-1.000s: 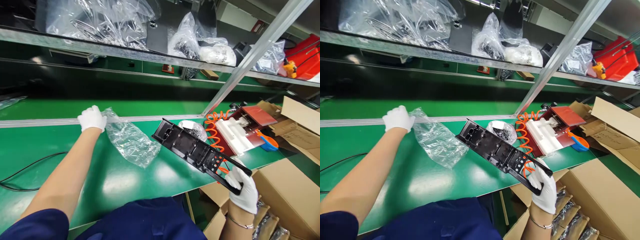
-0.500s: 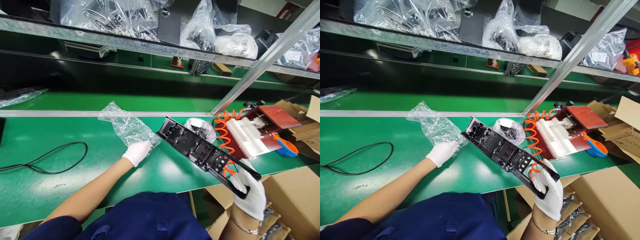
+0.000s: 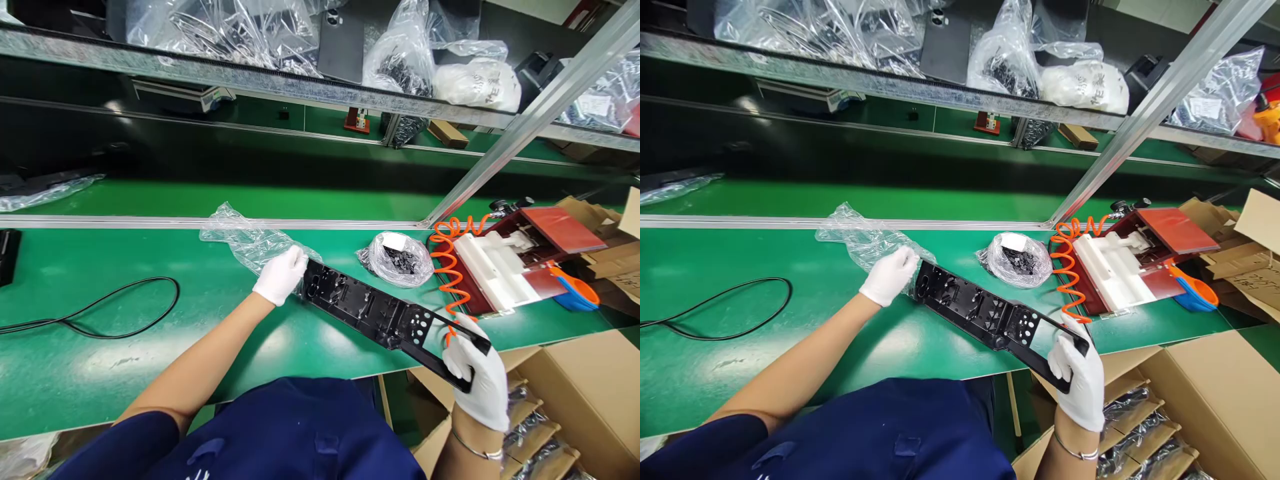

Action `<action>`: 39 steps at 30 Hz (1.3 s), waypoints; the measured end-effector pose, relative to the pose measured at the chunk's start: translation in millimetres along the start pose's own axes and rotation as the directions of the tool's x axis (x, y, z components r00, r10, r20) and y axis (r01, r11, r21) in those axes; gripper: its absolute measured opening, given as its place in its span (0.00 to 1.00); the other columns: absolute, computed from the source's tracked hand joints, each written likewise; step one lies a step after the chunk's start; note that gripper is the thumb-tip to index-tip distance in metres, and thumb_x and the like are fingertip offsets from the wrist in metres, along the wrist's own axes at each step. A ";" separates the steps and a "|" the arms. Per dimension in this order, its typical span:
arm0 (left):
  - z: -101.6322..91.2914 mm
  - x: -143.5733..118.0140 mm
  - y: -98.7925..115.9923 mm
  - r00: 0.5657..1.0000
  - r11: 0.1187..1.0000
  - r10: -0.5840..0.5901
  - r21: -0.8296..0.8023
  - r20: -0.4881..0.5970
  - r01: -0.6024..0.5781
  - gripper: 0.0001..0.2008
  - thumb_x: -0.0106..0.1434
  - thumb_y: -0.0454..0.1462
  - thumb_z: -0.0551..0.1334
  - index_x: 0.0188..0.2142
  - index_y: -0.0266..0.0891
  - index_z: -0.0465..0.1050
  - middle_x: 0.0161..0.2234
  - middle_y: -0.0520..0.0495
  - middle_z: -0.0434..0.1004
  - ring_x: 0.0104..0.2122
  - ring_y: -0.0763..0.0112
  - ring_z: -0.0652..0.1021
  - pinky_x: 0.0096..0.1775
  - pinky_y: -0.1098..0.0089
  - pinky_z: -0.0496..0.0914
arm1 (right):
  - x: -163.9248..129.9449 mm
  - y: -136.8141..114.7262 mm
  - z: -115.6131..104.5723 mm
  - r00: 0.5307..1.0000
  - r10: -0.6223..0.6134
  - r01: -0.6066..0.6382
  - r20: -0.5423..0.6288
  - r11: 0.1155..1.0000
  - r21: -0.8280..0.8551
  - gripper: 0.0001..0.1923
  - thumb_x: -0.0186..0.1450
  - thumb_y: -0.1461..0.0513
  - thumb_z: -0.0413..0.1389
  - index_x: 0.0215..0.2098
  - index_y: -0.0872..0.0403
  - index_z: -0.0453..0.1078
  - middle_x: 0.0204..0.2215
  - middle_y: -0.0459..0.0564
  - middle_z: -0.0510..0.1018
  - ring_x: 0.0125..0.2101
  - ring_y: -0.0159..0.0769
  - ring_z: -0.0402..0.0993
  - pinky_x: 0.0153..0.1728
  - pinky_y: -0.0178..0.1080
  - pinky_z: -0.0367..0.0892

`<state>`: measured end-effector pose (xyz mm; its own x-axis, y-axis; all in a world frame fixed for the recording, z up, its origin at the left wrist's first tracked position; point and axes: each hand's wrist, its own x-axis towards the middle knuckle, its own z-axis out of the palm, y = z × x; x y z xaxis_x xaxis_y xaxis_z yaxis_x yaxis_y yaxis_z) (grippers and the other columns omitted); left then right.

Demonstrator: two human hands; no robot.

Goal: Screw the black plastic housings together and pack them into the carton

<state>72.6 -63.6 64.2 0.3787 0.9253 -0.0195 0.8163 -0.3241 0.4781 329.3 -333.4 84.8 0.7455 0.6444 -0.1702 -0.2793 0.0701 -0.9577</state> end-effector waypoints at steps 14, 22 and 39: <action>7.8 -8.1 -0.9 0.987 0.981 0.147 0.118 0.067 -0.154 0.13 0.69 0.41 0.50 0.32 0.42 0.68 0.29 0.49 0.76 0.30 0.67 0.76 0.32 0.71 0.60 | 5.9 10.3 9.0 0.994 0.110 -0.110 -0.007 0.994 -0.003 0.27 0.56 0.58 0.63 0.52 0.54 0.66 0.14 0.36 0.48 0.14 0.21 0.42 0.17 0.31 0.41; 9.6 -14.7 4.7 0.961 0.963 0.264 0.033 0.078 -0.268 0.12 0.68 0.40 0.51 0.28 0.42 0.66 0.24 0.52 0.70 0.26 0.70 0.71 0.30 0.71 0.59 | 4.1 13.4 23.8 0.993 0.108 -0.108 -0.045 0.994 0.011 0.34 0.54 0.56 0.63 0.57 0.54 0.63 0.14 0.35 0.47 0.14 0.21 0.41 0.17 0.31 0.41; 45.9 -72.2 66.4 0.685 0.696 0.693 0.036 0.224 -0.717 0.12 0.68 0.37 0.53 0.32 0.38 0.73 0.26 0.47 0.75 0.25 0.67 0.76 0.25 0.70 0.62 | 3.1 40.5 66.7 0.993 0.116 -0.116 0.013 0.980 0.163 0.32 0.56 0.59 0.62 0.58 0.53 0.62 0.15 0.34 0.46 0.15 0.19 0.43 0.16 0.27 0.46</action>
<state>119.5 -161.0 57.1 0.9232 0.3647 0.1211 0.3126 -0.8961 0.3152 279.9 -277.8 61.0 0.7003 0.6579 -0.2772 -0.4591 0.1177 -0.8805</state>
